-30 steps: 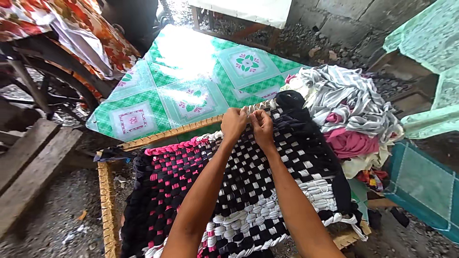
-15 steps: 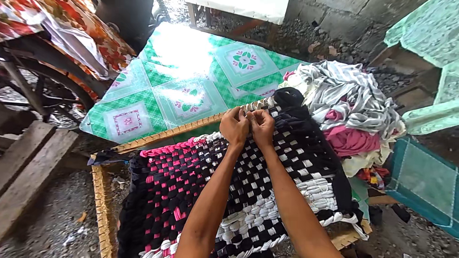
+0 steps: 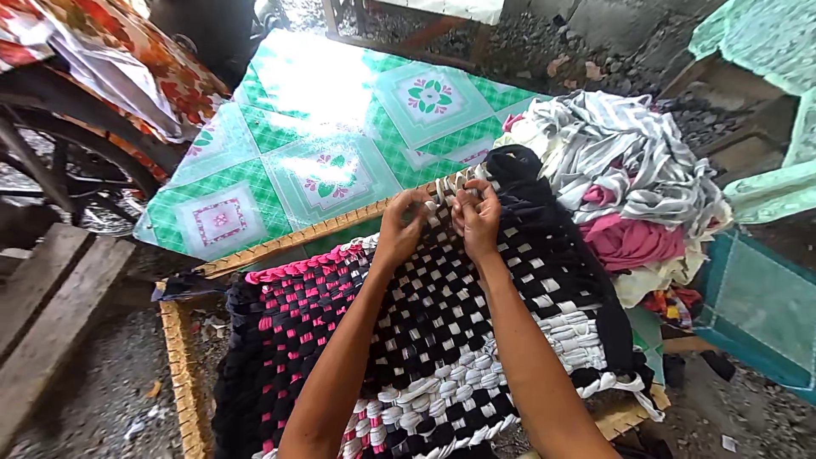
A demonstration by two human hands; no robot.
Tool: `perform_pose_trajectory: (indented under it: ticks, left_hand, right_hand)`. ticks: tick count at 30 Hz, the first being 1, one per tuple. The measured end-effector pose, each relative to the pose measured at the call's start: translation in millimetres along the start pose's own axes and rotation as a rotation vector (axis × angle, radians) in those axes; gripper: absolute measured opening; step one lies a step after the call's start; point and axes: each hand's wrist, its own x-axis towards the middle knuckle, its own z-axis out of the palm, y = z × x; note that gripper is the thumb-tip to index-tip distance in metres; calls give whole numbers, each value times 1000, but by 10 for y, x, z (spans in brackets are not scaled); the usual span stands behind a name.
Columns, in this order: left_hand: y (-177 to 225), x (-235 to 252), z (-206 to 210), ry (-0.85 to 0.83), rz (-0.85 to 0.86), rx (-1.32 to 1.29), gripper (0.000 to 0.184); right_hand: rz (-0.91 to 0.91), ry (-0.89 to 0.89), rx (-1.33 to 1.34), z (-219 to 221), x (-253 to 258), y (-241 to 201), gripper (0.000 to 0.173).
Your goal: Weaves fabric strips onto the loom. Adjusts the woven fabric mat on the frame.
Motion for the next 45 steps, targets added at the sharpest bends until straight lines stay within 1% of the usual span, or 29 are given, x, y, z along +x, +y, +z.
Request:
perform_pose_trajectory:
  ticks: [1,3,6,10,11,12,13,14,16,19,23,27,30,33,35,36,38,40,42,43,45]
  left_hand:
    - [1,2,-9,-15,17,10,16]
    - [-2,7,10,5,-4,18,16]
    - [-8,50,31,59,-94,-19,15]
    - [14,89,13,57,-200,-47,15]
    - [10,92,5,57,-210,-58,16]
    - [6,95,6,58,-218,-72,16]
    - [4,97,14,61,-220,-86,15]
    - [9,96,23,64,-220,-97,15]
    - [33,82,35,66,-211,-110,16]
    - [15,36,62,80,-144,-80,18]
    - [-8,-11,102,83,-41,-36,17]
    - [-35,-15,64,-1,65,8,18]
    - [-54,4,16,-67,146,111,19]
    - [-6,139,-39,-168,194,237,18]
    - [73,280,-70,-228,165,310,15]
    - [133,355,-84,-260,125,341,13]
    - [276,504,-96,-335,-13,394,12]
    - [364,627,-77,-404,-142,452,21]
    - [433,711,-38,-454,-241,545,25]
    - [454,733,-13,-474,-266,594,21]
    - [448,717,38,-517,-249,667,12]
  right_hand:
    - [-5,-18,16,0,6,0,21]
    - [-42,-88,13,-5,-7,1,15]
    - [-105,-178,-118,-11,-140,-70,16]
    - [-201,-255,-453,7,-274,-99,43]
    - [-230,-259,-517,19,-275,-75,44]
    - [-249,-241,-546,27,-272,-54,39]
    - [-255,-211,-560,26,-271,-41,31]
    - [-247,-188,-558,20,-271,-37,24]
    - [-210,-162,-498,11,-276,-66,18]
    - [-141,-137,-341,6,-290,-114,17]
    - [-99,-95,-252,42,-183,-81,17]
    - [6,-51,-224,56,-74,-51,16]
    - [94,-56,-216,40,33,-30,14]
    - [137,-83,-210,2,81,-41,13]
    - [130,-106,-171,-37,69,-31,15]
    - [114,-119,-136,-59,56,-17,16]
    - [89,-166,-68,-121,32,15,18]
    - [51,-190,-48,-146,14,51,18]
    - [1,-165,-90,-119,-10,68,18]
    - [-27,-141,-139,-90,-30,61,18]
    - [-84,-105,-282,-34,-100,40,19]
